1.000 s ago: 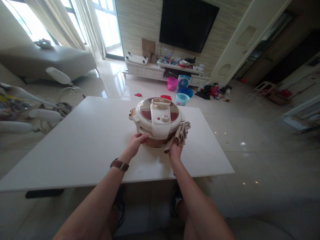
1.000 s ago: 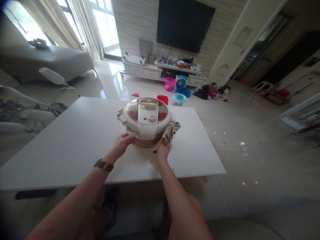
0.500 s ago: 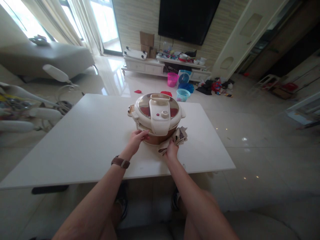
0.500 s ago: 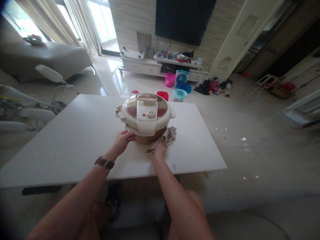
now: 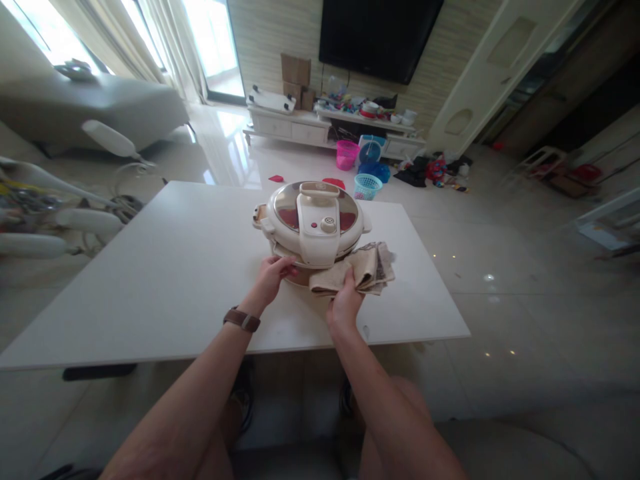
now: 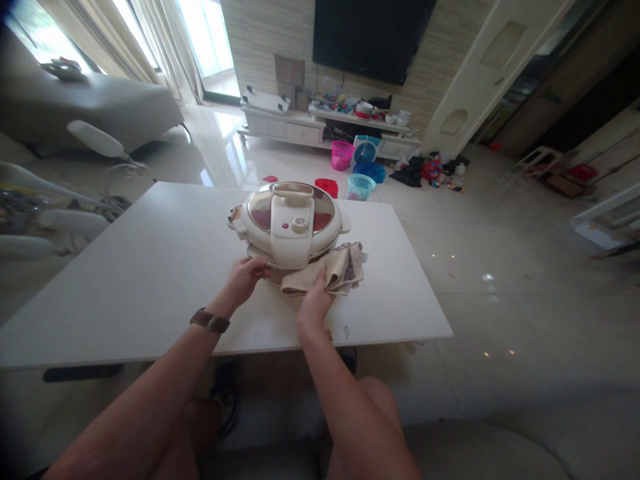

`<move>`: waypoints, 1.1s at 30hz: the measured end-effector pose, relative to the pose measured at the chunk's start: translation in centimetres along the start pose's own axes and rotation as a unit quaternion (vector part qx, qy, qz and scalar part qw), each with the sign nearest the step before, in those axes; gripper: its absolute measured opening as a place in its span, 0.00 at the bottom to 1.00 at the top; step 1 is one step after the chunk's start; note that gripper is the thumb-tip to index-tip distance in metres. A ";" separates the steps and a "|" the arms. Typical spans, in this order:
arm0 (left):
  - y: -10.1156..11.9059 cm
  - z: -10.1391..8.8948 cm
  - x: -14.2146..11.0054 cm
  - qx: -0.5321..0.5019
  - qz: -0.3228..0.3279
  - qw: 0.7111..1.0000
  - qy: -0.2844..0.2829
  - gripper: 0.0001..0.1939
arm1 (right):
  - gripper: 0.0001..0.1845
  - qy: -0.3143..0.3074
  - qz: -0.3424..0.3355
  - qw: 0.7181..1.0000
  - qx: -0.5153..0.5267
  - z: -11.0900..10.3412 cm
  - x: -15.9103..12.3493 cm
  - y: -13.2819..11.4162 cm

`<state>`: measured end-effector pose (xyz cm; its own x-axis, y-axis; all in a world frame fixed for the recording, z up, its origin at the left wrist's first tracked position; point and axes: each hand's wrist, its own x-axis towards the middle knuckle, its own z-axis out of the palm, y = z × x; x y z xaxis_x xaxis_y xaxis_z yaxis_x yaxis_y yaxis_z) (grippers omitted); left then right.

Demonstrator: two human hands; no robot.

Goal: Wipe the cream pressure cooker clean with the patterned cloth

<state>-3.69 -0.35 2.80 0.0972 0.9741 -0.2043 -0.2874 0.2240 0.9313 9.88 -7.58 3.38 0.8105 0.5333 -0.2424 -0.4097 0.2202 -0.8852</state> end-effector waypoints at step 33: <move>-0.1 0.4 -0.1 0.020 0.001 1.000 0.001 0.15 | 0.16 -0.023 0.048 0.991 -0.125 -1.1 8.4 3.4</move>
<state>-3.32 -0.52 2.86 0.0957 0.9744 -0.2033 -0.2495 0.2212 0.9428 15.76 -3.23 -2.16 0.7505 0.5804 -0.3160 -0.3623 -0.0385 -0.9313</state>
